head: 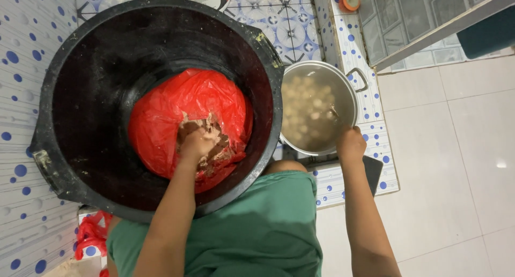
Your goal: A person is forming meatballs by scooping a meat mixture from a plastic bag inside a large tub and dropping the portions into a pot of water.
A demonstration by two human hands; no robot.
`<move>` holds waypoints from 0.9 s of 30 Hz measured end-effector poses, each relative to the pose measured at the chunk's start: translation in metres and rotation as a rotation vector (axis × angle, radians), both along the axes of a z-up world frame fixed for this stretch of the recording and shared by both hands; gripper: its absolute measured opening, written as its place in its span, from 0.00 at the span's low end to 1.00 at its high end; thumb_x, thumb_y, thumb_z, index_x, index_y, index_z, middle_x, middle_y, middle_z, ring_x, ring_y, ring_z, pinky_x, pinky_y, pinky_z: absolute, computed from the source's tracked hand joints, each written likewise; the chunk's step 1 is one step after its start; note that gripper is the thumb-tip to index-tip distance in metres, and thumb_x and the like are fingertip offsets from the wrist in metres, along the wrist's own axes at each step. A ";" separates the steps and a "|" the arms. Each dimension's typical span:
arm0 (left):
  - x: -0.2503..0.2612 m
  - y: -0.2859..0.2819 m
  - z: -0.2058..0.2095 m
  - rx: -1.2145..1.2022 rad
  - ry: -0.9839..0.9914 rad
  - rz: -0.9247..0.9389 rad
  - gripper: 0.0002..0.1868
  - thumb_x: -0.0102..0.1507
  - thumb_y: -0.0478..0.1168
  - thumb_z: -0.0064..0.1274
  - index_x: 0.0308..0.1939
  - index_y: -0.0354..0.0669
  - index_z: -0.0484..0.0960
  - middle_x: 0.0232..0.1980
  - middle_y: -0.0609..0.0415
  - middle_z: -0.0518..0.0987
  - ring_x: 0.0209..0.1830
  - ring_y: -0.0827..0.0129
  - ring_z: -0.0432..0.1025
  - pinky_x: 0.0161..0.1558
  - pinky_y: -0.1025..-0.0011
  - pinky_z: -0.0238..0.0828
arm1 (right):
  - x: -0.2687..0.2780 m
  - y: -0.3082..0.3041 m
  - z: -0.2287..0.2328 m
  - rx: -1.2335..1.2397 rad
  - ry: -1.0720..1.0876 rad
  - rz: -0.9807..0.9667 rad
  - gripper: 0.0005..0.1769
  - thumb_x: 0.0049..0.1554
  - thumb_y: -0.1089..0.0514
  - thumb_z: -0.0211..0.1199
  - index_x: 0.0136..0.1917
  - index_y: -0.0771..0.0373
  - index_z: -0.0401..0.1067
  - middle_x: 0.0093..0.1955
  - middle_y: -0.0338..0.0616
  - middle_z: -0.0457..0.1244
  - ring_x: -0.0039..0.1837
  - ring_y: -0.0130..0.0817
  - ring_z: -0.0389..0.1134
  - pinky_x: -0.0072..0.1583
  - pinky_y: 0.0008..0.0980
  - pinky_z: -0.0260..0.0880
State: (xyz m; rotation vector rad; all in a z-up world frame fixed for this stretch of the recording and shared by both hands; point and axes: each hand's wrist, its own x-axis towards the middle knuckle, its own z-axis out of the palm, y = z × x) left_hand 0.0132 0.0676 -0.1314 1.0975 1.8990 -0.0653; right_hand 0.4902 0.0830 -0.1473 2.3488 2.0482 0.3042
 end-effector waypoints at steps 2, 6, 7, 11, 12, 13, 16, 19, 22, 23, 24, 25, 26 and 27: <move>-0.008 0.000 -0.007 0.062 -0.072 0.080 0.31 0.57 0.51 0.56 0.67 0.62 0.77 0.65 0.49 0.78 0.70 0.55 0.69 0.65 0.59 0.68 | -0.005 -0.006 0.016 -0.013 0.049 -0.001 0.10 0.55 0.68 0.62 0.50 0.65 0.80 0.42 0.53 0.66 0.42 0.52 0.75 0.44 0.48 0.77; -0.015 -0.011 -0.032 0.290 -0.423 0.458 0.31 0.49 0.40 0.64 0.58 0.46 0.84 0.49 0.38 0.82 0.51 0.57 0.76 0.51 0.64 0.73 | -0.013 -0.016 0.050 0.009 0.173 -0.028 0.17 0.55 0.70 0.62 0.57 0.62 0.80 0.43 0.53 0.67 0.44 0.54 0.75 0.46 0.52 0.77; 0.001 -0.007 0.025 0.296 -0.426 0.456 0.31 0.49 0.40 0.64 0.58 0.46 0.84 0.49 0.38 0.82 0.51 0.57 0.76 0.51 0.64 0.73 | -0.016 -0.017 0.059 0.016 0.172 -0.028 0.17 0.55 0.70 0.62 0.57 0.62 0.80 0.43 0.53 0.67 0.44 0.54 0.75 0.46 0.52 0.77; 0.012 -0.034 0.138 0.238 -0.886 0.857 0.27 0.62 0.57 0.49 0.57 0.45 0.74 0.50 0.46 0.73 0.49 0.66 0.69 0.41 0.71 0.64 | -0.045 -0.027 0.103 0.199 0.544 0.076 0.14 0.61 0.70 0.59 0.58 0.67 0.79 0.44 0.62 0.67 0.49 0.62 0.72 0.51 0.51 0.73; 0.002 -0.043 0.131 0.333 -1.163 0.922 0.24 0.65 0.67 0.48 0.42 0.54 0.80 0.31 0.62 0.75 0.26 0.76 0.71 0.17 0.77 0.62 | -0.056 -0.030 0.116 0.231 0.689 0.146 0.11 0.62 0.69 0.58 0.56 0.69 0.79 0.44 0.65 0.68 0.51 0.66 0.70 0.54 0.52 0.71; 0.005 -0.047 0.136 0.340 -1.167 0.917 0.24 0.65 0.67 0.48 0.42 0.54 0.80 0.31 0.62 0.75 0.26 0.76 0.71 0.17 0.77 0.62 | -0.067 -0.033 0.113 0.239 0.688 0.149 0.11 0.62 0.69 0.58 0.56 0.69 0.79 0.44 0.65 0.68 0.51 0.66 0.70 0.54 0.52 0.71; 0.005 -0.059 0.127 0.415 -1.434 0.871 0.14 0.66 0.41 0.54 0.28 0.54 0.67 0.18 0.68 0.58 0.14 0.83 0.59 0.12 0.85 0.51 | -0.113 -0.040 0.113 0.168 0.816 0.247 0.22 0.54 0.71 0.58 0.62 0.63 0.77 0.44 0.60 0.68 0.54 0.63 0.69 0.59 0.54 0.68; -0.005 -0.068 0.081 0.540 -1.290 1.002 0.07 0.63 0.33 0.60 0.43 0.43 0.79 0.30 0.59 0.74 0.21 0.76 0.69 0.15 0.82 0.64 | -0.174 -0.044 0.110 0.118 0.934 0.359 0.27 0.52 0.73 0.57 0.64 0.61 0.76 0.44 0.58 0.69 0.52 0.61 0.69 0.59 0.52 0.68; -0.004 -0.070 0.081 0.581 -1.257 1.022 0.07 0.62 0.29 0.62 0.39 0.41 0.79 0.24 0.58 0.68 0.16 0.74 0.65 0.12 0.79 0.62 | -0.216 -0.033 0.079 0.187 0.906 0.537 0.22 0.58 0.68 0.59 0.63 0.51 0.78 0.45 0.51 0.71 0.50 0.52 0.73 0.54 0.46 0.72; -0.001 -0.074 0.096 0.592 -1.201 1.033 0.09 0.60 0.30 0.64 0.36 0.41 0.77 0.24 0.55 0.71 0.15 0.73 0.67 0.11 0.77 0.63 | -0.227 -0.034 0.078 0.142 0.950 0.546 0.20 0.60 0.67 0.59 0.62 0.53 0.78 0.44 0.49 0.70 0.48 0.48 0.73 0.53 0.40 0.73; 0.002 -0.077 0.111 0.603 -1.145 1.043 0.12 0.59 0.30 0.67 0.34 0.41 0.75 0.24 0.51 0.74 0.14 0.72 0.68 0.10 0.75 0.64 | -0.238 -0.034 0.076 0.096 0.994 0.554 0.17 0.61 0.66 0.58 0.60 0.55 0.79 0.43 0.47 0.70 0.47 0.43 0.74 0.52 0.35 0.74; 0.000 -0.078 0.105 0.604 -1.147 1.045 0.12 0.59 0.30 0.67 0.34 0.41 0.75 0.24 0.51 0.74 0.14 0.72 0.68 0.10 0.75 0.64 | -0.244 -0.031 0.072 0.096 0.992 0.556 0.17 0.61 0.66 0.58 0.60 0.55 0.79 0.43 0.47 0.70 0.47 0.43 0.74 0.52 0.35 0.74; -0.002 -0.079 0.099 0.608 -1.125 1.016 0.14 0.58 0.31 0.67 0.35 0.43 0.74 0.27 0.50 0.75 0.13 0.73 0.65 0.08 0.75 0.62 | -0.249 -0.027 0.067 0.091 0.987 0.565 0.17 0.61 0.66 0.59 0.60 0.55 0.79 0.43 0.46 0.70 0.46 0.41 0.74 0.51 0.33 0.74; -0.004 -0.080 0.093 0.612 -1.103 0.989 0.15 0.57 0.31 0.68 0.36 0.45 0.74 0.29 0.48 0.77 0.11 0.75 0.62 0.06 0.75 0.59 | -0.255 -0.023 0.063 0.086 0.983 0.575 0.16 0.62 0.66 0.59 0.61 0.55 0.79 0.42 0.44 0.70 0.46 0.38 0.74 0.50 0.32 0.74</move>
